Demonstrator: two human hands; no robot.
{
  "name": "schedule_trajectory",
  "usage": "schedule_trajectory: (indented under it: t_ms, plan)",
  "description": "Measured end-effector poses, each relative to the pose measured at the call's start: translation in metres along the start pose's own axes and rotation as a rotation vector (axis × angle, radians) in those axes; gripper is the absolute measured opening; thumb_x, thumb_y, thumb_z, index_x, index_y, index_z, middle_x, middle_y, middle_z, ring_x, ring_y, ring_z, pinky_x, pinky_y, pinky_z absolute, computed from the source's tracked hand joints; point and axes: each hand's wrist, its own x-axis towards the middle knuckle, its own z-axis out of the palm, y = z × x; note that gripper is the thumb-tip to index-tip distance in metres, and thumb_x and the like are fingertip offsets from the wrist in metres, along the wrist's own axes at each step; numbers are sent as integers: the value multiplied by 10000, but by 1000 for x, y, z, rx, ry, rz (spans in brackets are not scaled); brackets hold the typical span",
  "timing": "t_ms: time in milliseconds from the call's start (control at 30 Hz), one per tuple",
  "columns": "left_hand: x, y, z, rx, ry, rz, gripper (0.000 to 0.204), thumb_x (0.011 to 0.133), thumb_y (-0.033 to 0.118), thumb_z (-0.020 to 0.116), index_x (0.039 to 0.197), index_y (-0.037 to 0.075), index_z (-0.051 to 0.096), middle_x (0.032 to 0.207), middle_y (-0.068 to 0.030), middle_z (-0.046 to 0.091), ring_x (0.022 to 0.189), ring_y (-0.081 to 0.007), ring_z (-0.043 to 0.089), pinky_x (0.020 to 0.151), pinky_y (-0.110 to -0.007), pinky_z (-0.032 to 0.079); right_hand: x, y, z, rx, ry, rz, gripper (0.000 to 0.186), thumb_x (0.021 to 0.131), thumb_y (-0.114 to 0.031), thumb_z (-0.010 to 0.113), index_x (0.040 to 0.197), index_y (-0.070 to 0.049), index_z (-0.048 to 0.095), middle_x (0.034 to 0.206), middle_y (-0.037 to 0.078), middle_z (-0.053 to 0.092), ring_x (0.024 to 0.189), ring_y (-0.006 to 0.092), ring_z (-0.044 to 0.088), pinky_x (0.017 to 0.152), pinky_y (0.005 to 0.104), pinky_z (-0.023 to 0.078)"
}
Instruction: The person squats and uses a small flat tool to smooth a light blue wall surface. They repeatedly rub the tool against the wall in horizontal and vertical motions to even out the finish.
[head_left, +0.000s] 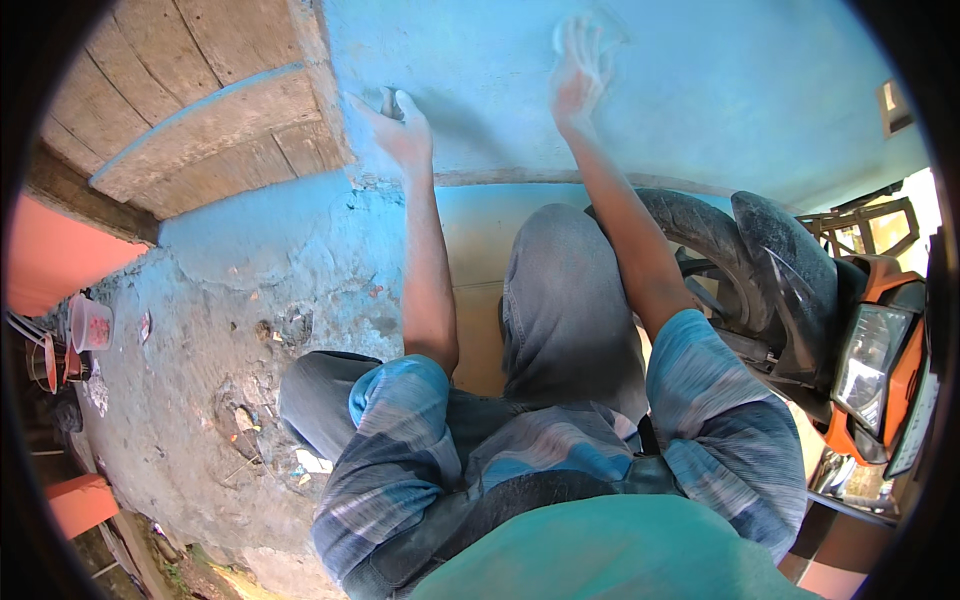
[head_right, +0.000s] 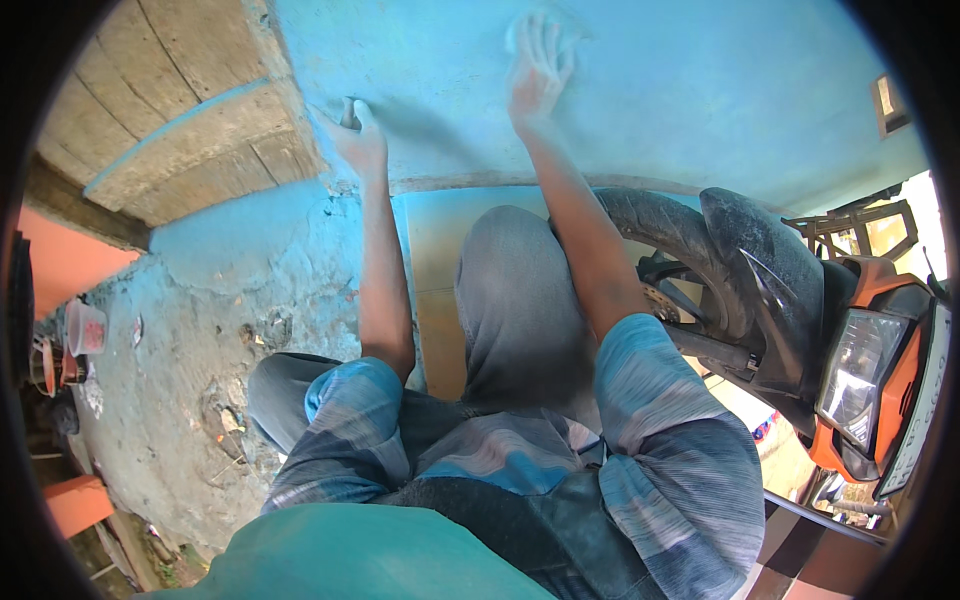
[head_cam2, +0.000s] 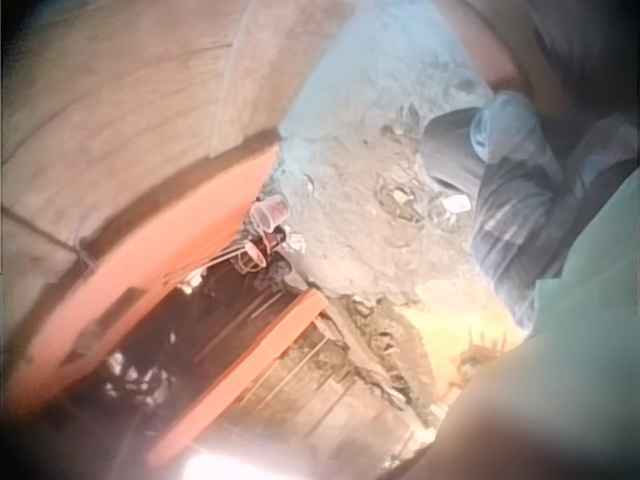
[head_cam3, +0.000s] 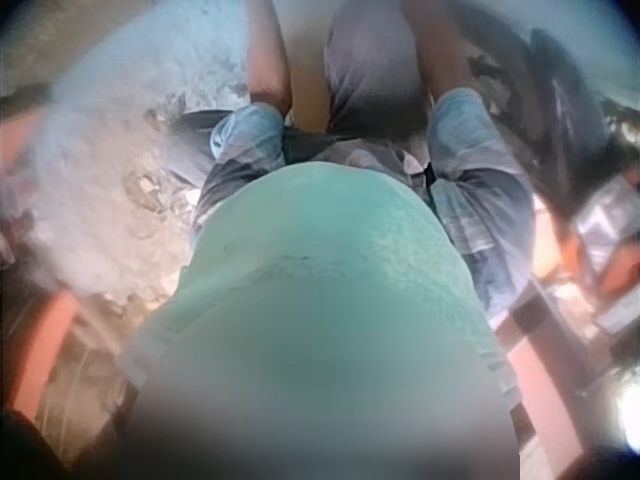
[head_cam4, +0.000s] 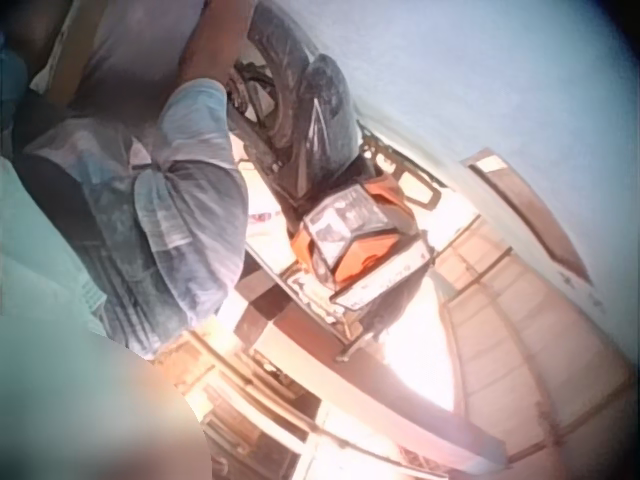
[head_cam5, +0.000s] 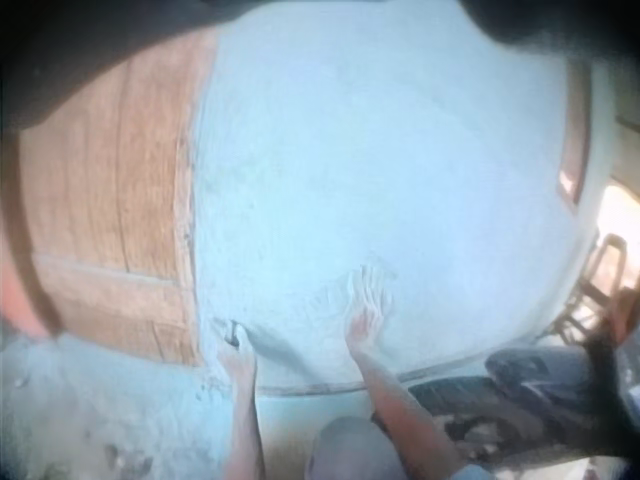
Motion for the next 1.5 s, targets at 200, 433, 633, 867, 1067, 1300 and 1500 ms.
schedule_trajectory:
  t_ms: [200, 433, 633, 867, 1067, 1300, 1500]
  plan:
    - [16, -20, -4, -67, 178, -27, 814, 1063, 167, 600, 1697, -56, 140, 1263, -159, 760, 1181, -309, 709, 1015, -407, 527, 6, -11, 5, -52, -34, -124, 693, 984, -73, 619, 1637, -271, 504, 1659, 4, 525, 1530, 322, 479, 1301, 557, 214]
    - [13, -12, -12, -118, 202, -26, 792, 1069, 147, 568, 1697, -53, 129, 1187, -141, 744, 1120, -294, 660, 1092, -447, 460, -13, -31, 5, -53, -260, -404, 741, 961, -64, 635, 1650, -291, 484, 1667, -2, 514, 1544, 317, 458, 1303, 579, 208]
    - [17, -10, -16, -140, 204, -3, 783, 1068, 135, 559, 1694, -57, 129, 1185, -150, 735, 1072, -290, 645, 1081, -451, 459, 4, -18, 2, 142, -31, -61, 753, 955, -60, 641, 1644, -322, 488, 1664, -21, 518, 1553, 304, 447, 1301, 580, 215]
    - [17, 7, -21, -198, 185, -88, 777, 1072, 139, 557, 1697, -45, 135, 1159, -121, 724, 1078, -285, 645, 1067, -465, 464, 10, -7, -6, -8, 19, -3, 746, 961, -18, 596, 1630, -336, 507, 1656, -15, 528, 1552, 285, 452, 1307, 539, 235]
    - [19, -7, -18, -185, 203, -66, 773, 1068, 138, 569, 1695, -41, 154, 1166, -123, 733, 1102, -286, 647, 1071, -462, 459, -53, -25, -4, 276, -759, -697, 541, 1046, -173, 582, 1577, -272, 577, 1512, 128, 652, 1439, 314, 562, 1216, 437, 410]
    - [23, 6, -21, -174, 259, 28, 693, 1058, 120, 570, 1653, -62, 265, 1164, -121, 769, 1034, -269, 661, 945, -396, 507, 12, -11, -40, 793, -525, 424, 397, 1060, -355, 644, 1251, -22, 745, 1033, 113, 789, 940, 236, 722, 894, 368, 541]
    - [23, 5, -22, -190, 233, 27, 594, 1053, 111, 570, 1596, -48, 388, 1176, -134, 766, 995, -257, 659, 884, -385, 512, 32, 27, -68, 965, -66, 668, 377, 1066, -301, 649, 1224, 33, 726, 1071, 65, 748, 940, 167, 657, 865, 347, 514]
